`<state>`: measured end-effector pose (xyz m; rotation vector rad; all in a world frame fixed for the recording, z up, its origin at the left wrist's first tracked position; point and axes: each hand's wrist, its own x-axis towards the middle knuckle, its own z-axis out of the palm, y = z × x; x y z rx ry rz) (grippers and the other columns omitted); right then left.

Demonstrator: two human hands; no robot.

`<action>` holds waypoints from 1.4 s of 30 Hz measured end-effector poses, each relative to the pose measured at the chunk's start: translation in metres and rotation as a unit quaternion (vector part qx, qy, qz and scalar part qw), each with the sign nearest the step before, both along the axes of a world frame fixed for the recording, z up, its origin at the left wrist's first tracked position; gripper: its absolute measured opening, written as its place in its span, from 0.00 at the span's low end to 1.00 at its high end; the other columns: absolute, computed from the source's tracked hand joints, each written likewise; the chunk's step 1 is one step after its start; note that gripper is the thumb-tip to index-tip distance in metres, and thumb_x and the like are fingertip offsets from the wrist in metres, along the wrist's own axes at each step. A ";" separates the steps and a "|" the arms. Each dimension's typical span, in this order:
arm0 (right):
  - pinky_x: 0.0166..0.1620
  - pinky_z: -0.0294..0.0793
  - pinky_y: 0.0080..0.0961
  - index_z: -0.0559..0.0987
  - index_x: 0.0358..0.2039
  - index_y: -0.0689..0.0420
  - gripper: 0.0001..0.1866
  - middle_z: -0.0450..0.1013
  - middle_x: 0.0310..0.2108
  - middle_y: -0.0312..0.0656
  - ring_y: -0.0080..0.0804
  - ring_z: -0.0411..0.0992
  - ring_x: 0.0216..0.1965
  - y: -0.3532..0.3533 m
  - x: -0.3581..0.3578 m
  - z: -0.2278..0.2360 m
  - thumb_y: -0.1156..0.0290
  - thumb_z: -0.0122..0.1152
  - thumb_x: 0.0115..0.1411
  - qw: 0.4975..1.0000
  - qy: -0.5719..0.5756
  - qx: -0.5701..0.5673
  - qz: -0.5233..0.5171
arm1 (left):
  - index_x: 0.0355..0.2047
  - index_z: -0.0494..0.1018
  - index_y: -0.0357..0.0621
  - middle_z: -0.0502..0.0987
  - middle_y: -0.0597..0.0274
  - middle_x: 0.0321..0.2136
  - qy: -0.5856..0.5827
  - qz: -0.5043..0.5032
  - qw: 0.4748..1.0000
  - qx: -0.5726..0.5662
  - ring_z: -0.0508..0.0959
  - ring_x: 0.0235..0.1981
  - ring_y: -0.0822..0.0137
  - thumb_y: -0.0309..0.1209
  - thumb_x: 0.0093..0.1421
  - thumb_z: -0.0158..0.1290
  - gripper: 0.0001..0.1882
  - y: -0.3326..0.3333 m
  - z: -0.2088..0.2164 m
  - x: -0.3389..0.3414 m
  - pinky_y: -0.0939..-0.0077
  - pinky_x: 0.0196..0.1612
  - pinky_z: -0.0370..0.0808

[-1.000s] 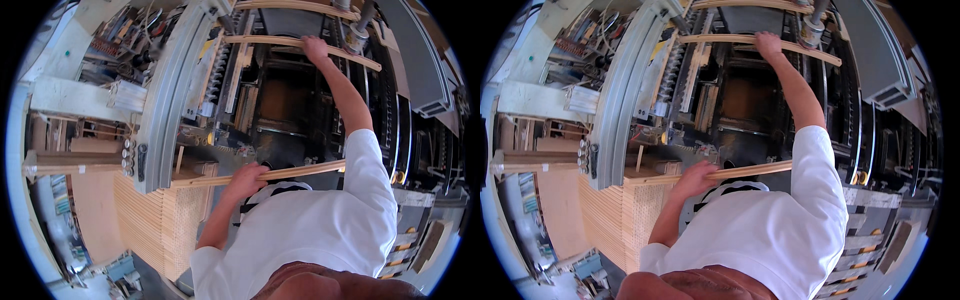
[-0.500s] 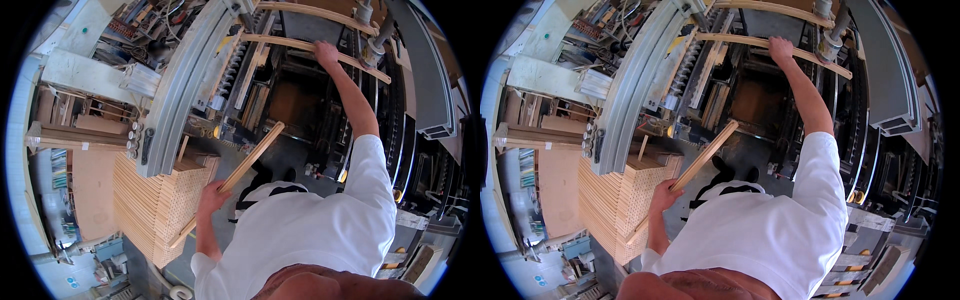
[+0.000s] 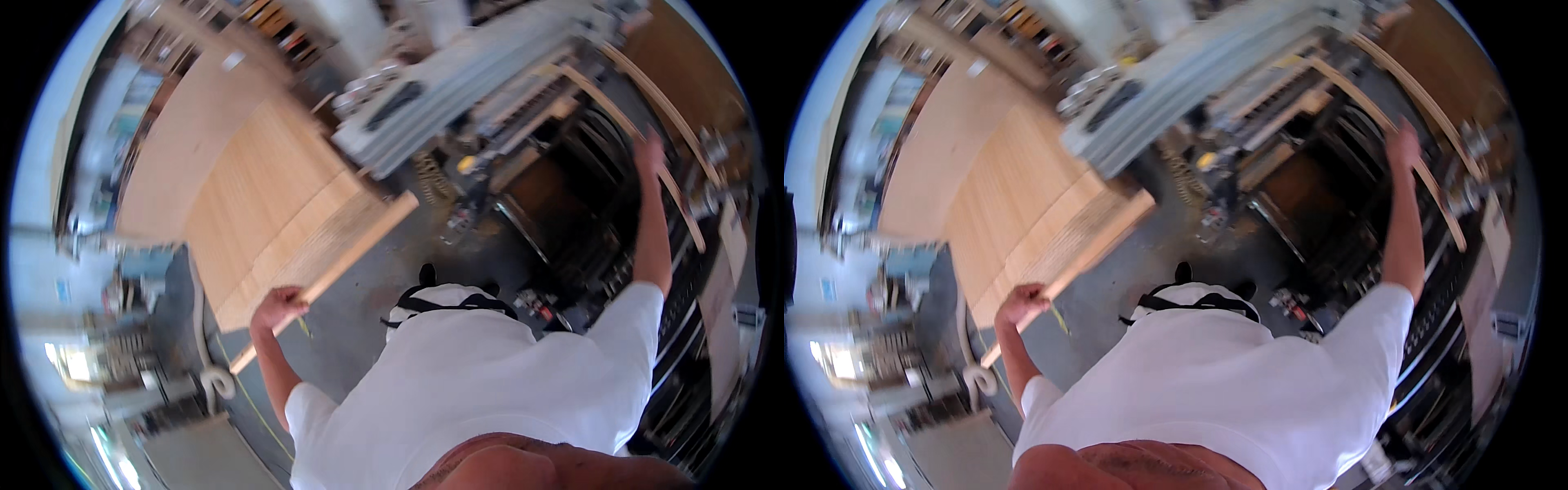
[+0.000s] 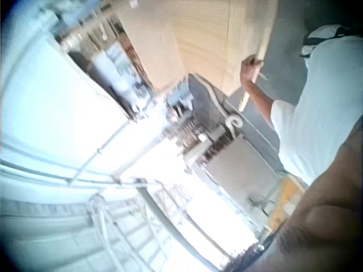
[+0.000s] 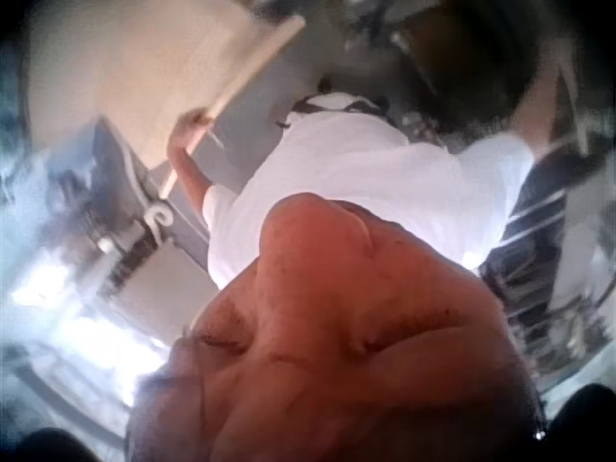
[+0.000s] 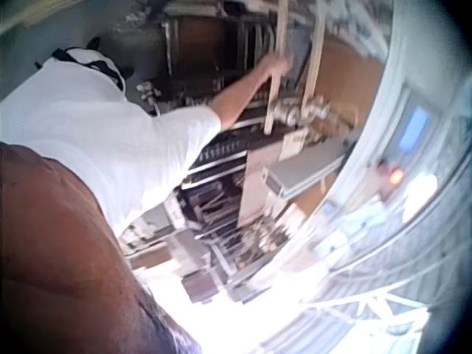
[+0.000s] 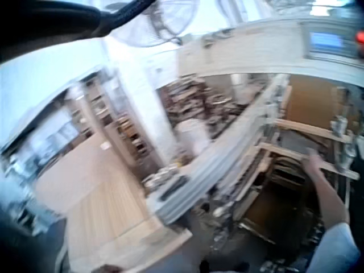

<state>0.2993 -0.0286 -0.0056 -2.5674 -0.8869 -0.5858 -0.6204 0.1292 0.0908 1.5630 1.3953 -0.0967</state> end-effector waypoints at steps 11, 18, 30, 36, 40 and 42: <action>0.46 0.73 0.23 0.78 0.46 0.64 0.13 0.78 0.39 0.42 0.25 0.75 0.40 0.068 -0.320 -0.021 0.72 0.60 0.62 0.893 0.310 0.242 0.218 | 0.44 0.76 0.35 0.79 0.65 0.28 -0.171 0.340 0.899 0.215 0.77 0.27 0.72 0.35 0.60 0.57 0.17 0.173 -0.074 -0.202 0.79 0.31 0.74; 0.41 0.73 0.22 0.79 0.43 0.65 0.12 0.78 0.32 0.41 0.24 0.74 0.34 0.058 -0.504 -0.052 0.74 0.62 0.59 0.891 0.383 0.107 0.218 | 0.24 0.78 0.34 0.78 0.51 0.21 0.140 0.357 0.879 0.284 0.79 0.26 0.60 0.39 0.51 0.55 0.16 0.312 -0.113 -0.224 0.63 0.32 0.74; 0.42 0.74 0.24 0.80 0.42 0.64 0.13 0.79 0.34 0.44 0.28 0.77 0.36 -0.011 -0.583 -0.071 0.69 0.62 0.60 0.915 0.381 0.071 0.111 | 0.35 0.79 0.36 0.81 0.48 0.29 0.005 0.354 0.893 0.278 0.81 0.35 0.55 0.43 0.56 0.53 0.20 0.414 -0.178 -0.248 0.63 0.40 0.75; 0.46 0.74 0.26 0.78 0.46 0.63 0.15 0.76 0.42 0.47 0.34 0.76 0.42 -0.071 -0.631 -0.054 0.68 0.61 0.62 0.930 0.357 0.079 0.032 | 0.49 0.74 0.37 0.78 0.47 0.46 -0.071 0.172 0.859 0.477 0.80 0.43 0.55 0.26 0.59 0.52 0.17 0.398 -0.188 -0.236 0.63 0.44 0.78; 0.47 0.74 0.38 0.77 0.46 0.58 0.15 0.75 0.43 0.47 0.48 0.74 0.44 -0.149 -0.671 -0.044 0.66 0.59 0.60 0.957 0.262 0.110 -0.059 | 0.51 0.72 0.34 0.78 0.49 0.42 -0.164 0.152 0.762 0.608 0.78 0.43 0.58 0.30 0.66 0.51 0.16 0.317 -0.112 -0.122 0.68 0.46 0.76; 0.46 0.74 0.39 0.76 0.45 0.57 0.15 0.75 0.41 0.48 0.49 0.74 0.44 -0.197 -0.675 -0.046 0.66 0.59 0.59 0.952 0.241 0.155 -0.110 | 0.48 0.74 0.33 0.78 0.52 0.40 -0.241 0.111 0.797 0.543 0.77 0.40 0.60 0.27 0.66 0.50 0.13 0.216 -0.063 -0.058 0.70 0.45 0.75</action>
